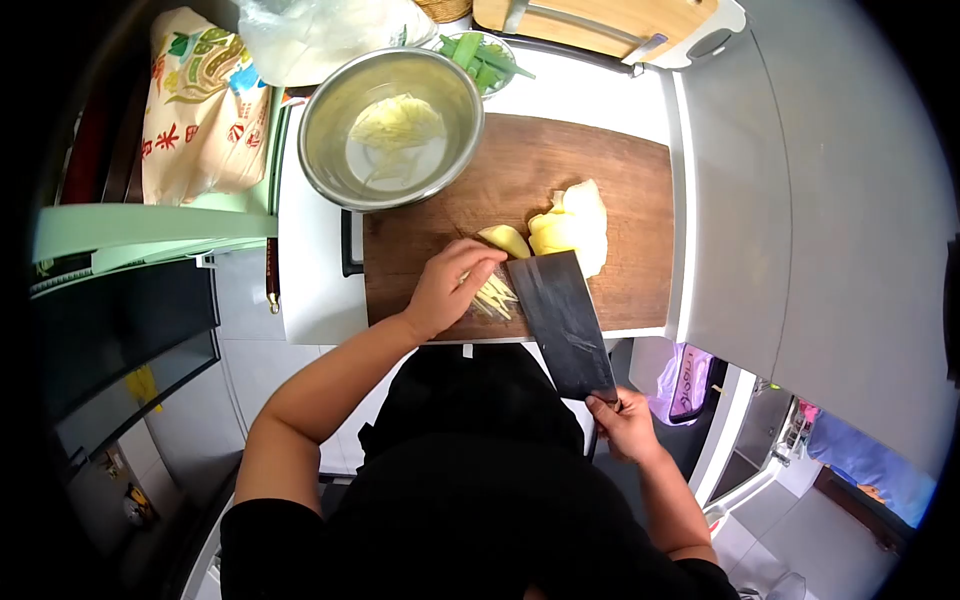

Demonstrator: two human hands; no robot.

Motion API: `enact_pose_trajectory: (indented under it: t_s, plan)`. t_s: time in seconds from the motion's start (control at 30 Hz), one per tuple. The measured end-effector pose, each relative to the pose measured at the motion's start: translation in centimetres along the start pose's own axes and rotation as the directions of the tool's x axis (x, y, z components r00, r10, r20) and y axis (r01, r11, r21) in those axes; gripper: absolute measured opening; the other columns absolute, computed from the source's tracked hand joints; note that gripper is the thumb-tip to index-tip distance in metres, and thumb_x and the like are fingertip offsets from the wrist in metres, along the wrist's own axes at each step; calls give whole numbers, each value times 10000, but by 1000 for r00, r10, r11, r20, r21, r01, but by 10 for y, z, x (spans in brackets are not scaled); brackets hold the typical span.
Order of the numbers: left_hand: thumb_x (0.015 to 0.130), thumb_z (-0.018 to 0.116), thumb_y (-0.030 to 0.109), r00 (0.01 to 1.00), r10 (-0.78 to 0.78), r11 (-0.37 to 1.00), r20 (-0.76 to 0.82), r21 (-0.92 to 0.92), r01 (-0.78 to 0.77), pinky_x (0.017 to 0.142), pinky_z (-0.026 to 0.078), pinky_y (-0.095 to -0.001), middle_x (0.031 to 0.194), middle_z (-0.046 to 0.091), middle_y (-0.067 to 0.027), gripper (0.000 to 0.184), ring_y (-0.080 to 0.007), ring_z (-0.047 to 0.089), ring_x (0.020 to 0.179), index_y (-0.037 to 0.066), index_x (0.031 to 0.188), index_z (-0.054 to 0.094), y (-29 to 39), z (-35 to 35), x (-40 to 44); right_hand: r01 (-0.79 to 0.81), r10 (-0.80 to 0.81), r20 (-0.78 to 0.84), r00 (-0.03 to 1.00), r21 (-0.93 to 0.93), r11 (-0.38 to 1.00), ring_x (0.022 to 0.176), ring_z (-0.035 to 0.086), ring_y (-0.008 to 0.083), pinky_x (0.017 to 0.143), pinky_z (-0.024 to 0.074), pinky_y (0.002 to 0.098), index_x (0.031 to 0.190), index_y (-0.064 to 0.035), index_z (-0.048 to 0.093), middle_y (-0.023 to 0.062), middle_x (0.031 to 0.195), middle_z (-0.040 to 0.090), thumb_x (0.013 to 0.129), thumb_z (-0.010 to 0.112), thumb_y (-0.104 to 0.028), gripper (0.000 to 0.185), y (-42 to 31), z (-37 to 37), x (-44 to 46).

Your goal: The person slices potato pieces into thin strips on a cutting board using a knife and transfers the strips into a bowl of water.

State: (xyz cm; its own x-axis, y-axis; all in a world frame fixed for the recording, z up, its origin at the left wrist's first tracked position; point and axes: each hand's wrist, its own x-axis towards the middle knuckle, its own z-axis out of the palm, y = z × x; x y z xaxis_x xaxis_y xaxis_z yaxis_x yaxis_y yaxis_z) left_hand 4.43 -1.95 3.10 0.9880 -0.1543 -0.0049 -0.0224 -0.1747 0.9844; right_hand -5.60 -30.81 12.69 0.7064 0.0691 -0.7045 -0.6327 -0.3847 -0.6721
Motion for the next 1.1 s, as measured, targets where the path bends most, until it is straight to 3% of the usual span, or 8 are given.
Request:
enact_pose_trajectory:
  t_s: [0.03, 0.17, 0.3, 0.43, 0.7, 0.83, 0.93, 1.1]
  plan:
    - [926, 492, 93, 992, 121, 993, -15, -12, -122, 825, 450, -310, 936, 623, -131, 203, -216, 586, 907, -24, 986, 648, -2, 3, -3, -110, 112, -3, 994, 148, 983, 462, 413, 28, 415, 346, 215, 827, -16, 637, -50, 540, 472, 888, 623, -107, 110, 6, 4, -2]
    - [913, 500, 63, 979, 180, 984, -97, 35, -178, 900, 443, -345, 991, 641, -154, 193, -289, 580, 1056, -23, 918, 673, -13, -5, -12, -210, 223, -15, 975, 276, 938, 454, 417, 37, 403, 349, 213, 799, -22, 619, -42, 554, 488, 886, 620, -91, 111, 25, 19, -9]
    - [903, 523, 79, 969, 187, 968, -161, 199, -154, 927, 437, -393, 1010, 628, -143, 180, -335, 564, 1059, -2, 1019, 635, -13, -5, -10, -253, 285, -50, 957, 333, 908, 457, 430, 43, 403, 359, 215, 783, -27, 605, -27, 563, 497, 883, 628, -97, 124, 35, 32, -18]
    - [898, 518, 70, 967, 245, 909, -65, 363, -206, 979, 393, -421, 1084, 595, -154, 231, -353, 519, 1114, 5, 1111, 579, -19, 11, -10, -269, 300, -23, 954, 383, 884, 447, 434, 64, 404, 383, 237, 813, -20, 609, -11, 553, 489, 889, 618, -104, 113, 53, 41, -17]
    - [874, 493, 11, 981, 192, 939, -31, 297, -174, 1009, 356, -431, 1207, 517, -174, 340, -353, 468, 1158, 2, 1214, 496, -15, 32, -26, -296, 257, 146, 955, 487, 822, 427, 411, 83, 402, 369, 238, 812, -15, 587, 7, 529, 460, 900, 607, -132, 148, 49, 75, 15]
    - [874, 523, 60, 981, 117, 973, -156, 214, -82, 1024, 318, -429, 1267, 440, -192, 396, -361, 410, 1177, -8, 1255, 437, -13, 42, -29, -310, 203, 266, 942, 463, 830, 428, 417, 84, 409, 374, 238, 745, -40, 548, 4, 530, 459, 907, 601, -157, 207, 38, 89, 33]
    - [867, 550, 99, 945, 185, 959, -271, 260, -113, 1028, 304, -440, 1268, 438, -184, 419, -370, 391, 1183, -2, 1257, 435, -9, 43, -27, -270, 145, 301, 942, 427, 863, 428, 425, 80, 410, 381, 238, 733, -43, 538, 3, 525, 466, 914, 592, -165, 225, 25, 97, 38]
    - [813, 651, 177, 891, 398, 862, -216, 421, -283, 1012, 296, -445, 1244, 461, -162, 468, -326, 389, 1172, 13, 1214, 475, 32, 30, -11, -175, 79, 257, 963, 377, 909, 424, 428, 75, 409, 381, 237, 792, -20, 579, 9, 516, 473, 913, 592, -142, 172, -18, 84, 20]
